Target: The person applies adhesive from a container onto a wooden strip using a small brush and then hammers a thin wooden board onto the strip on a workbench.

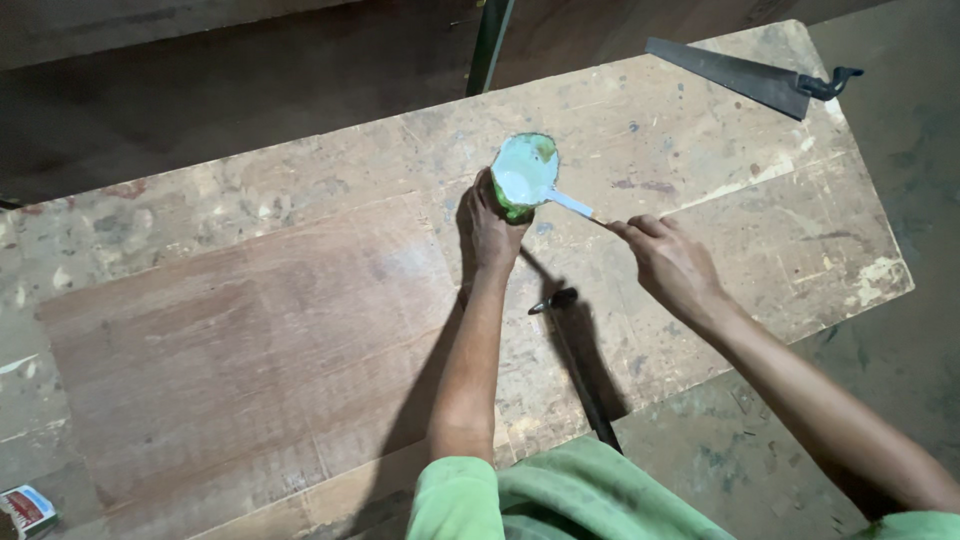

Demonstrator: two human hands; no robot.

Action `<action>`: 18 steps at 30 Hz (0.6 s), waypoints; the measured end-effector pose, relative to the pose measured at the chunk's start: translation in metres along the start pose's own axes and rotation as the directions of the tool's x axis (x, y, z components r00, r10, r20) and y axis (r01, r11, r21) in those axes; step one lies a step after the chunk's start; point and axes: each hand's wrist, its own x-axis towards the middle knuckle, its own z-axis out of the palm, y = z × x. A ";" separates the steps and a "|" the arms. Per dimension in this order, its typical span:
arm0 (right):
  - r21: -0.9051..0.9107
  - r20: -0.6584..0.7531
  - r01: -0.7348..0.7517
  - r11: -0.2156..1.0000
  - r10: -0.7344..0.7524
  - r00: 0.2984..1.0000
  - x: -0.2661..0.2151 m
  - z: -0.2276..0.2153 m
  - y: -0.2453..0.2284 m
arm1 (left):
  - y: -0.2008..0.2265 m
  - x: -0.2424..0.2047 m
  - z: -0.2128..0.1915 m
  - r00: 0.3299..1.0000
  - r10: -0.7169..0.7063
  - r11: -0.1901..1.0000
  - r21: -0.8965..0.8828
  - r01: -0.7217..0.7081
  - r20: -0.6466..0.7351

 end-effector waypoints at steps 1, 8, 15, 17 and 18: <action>-0.023 -0.004 0.000 1.000 0.000 1.000 -0.002 -0.003 0.002 | 0.001 -0.001 0.001 1.000 0.009 1.000 -0.007 -0.009 -0.009; 0.016 -0.136 0.054 0.998 -0.051 0.989 0.016 -0.012 0.005 | -0.003 0.000 0.002 0.999 -0.027 1.000 0.015 0.027 0.019; 0.144 -0.184 0.046 0.988 -0.019 0.983 0.031 -0.003 -0.013 | -0.005 -0.001 0.007 1.000 0.009 1.000 0.026 -0.009 -0.023; 0.249 -0.170 0.008 0.968 0.035 0.985 0.031 -0.001 -0.022 | -0.004 0.000 0.006 0.999 0.014 1.000 0.029 -0.013 -0.035; 0.259 -0.174 0.004 0.966 0.043 0.984 0.030 0.000 -0.027 | -0.004 -0.002 0.004 0.999 0.011 1.000 0.029 -0.010 -0.035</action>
